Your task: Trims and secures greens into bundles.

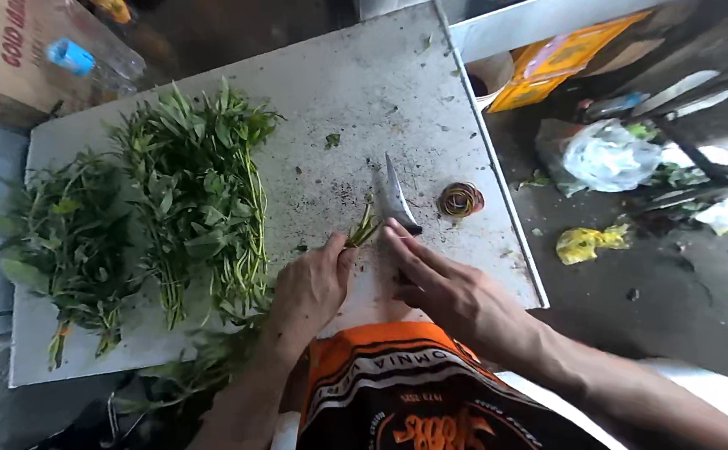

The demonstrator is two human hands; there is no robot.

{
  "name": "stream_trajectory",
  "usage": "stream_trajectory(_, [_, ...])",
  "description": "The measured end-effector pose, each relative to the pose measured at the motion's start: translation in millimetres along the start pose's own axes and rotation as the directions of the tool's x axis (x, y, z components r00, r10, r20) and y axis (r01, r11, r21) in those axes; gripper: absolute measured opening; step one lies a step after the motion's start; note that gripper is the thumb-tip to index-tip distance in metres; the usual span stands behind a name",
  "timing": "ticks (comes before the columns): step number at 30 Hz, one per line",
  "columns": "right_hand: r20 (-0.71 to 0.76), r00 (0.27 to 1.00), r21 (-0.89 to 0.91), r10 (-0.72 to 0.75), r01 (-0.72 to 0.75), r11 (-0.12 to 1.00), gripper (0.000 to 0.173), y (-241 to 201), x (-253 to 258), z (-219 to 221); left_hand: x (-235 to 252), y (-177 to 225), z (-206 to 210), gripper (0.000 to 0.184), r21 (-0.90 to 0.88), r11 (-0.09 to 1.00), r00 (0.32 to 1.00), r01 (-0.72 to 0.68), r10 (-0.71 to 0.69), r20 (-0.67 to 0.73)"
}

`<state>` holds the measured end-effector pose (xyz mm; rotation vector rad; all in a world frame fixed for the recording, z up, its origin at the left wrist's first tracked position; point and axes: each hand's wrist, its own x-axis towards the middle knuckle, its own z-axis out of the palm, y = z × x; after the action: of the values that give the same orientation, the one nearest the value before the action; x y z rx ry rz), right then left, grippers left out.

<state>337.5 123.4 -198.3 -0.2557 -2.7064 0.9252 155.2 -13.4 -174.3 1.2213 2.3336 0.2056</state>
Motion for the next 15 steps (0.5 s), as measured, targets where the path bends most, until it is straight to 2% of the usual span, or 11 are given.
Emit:
stream_trajectory(2, [0.049,0.989,-0.049,-0.14,0.142,0.989,0.059,18,17,-3,-1,-1,-9,0.04,-0.014,0.995,0.987,-0.094,0.095,0.13])
stream_trajectory(3, [0.075,0.979,-0.022,-0.191,0.193,0.981,0.06,31,26,-4,-3,-4,-11,0.038,-0.024,0.981,0.968,-0.19,0.191,0.165])
stream_trajectory(4, [0.109,0.973,0.043,-0.204,0.2,0.979,0.06,44,33,-6,-5,-9,-11,0.036,-0.036,0.948,0.938,-0.317,0.318,0.139])
stream_trajectory(5, [0.144,0.973,0.143,-0.18,0.16,0.977,0.058,55,36,-5,-7,-12,-10,0.036,-0.042,0.904,0.899,-0.427,0.429,0.087])
stream_trajectory(7, [0.266,0.96,0.376,-0.084,-0.023,0.926,0.032,66,33,0,-9,-17,-6,0.038,-0.041,0.85,0.851,-0.525,0.525,-0.016])
stream_trajectory(8, [0.302,0.948,0.494,-0.098,-0.068,0.867,0.021,64,27,3,-10,-20,-5,0.04,-0.051,0.848,0.85,-0.527,0.524,-0.06])
stream_trajectory(9, [0.264,0.95,0.611,-0.169,-0.029,0.791,0.019,57,18,7,-11,-22,-4,0.041,-0.064,0.856,0.856,-0.513,0.505,-0.11])
stream_trajectory(11, [0.126,0.949,0.772,-0.29,0.09,0.63,0.03,32,3,10,-14,-26,-3,0.04,-0.129,0.882,0.882,-0.453,0.422,-0.21])
stream_trajectory(12, [0.073,0.954,0.797,-0.289,0.118,0.592,0.033,21,-3,10,-16,-27,-4,0.04,-0.193,0.884,0.895,-0.426,0.381,-0.233])
stream_trajectory(13, [0.038,0.969,0.809,-0.245,0.114,0.577,0.032,16,-5,15,-17,-27,-5,0.04,-0.259,0.873,0.903,-0.414,0.357,-0.241])
stream_trajectory(15, [0.048,0.999,0.87,-0.018,-0.032,0.491,0.024,23,0,34,-18,-27,-4,0.038,-0.331,0.836,0.893,-0.438,0.364,-0.264])
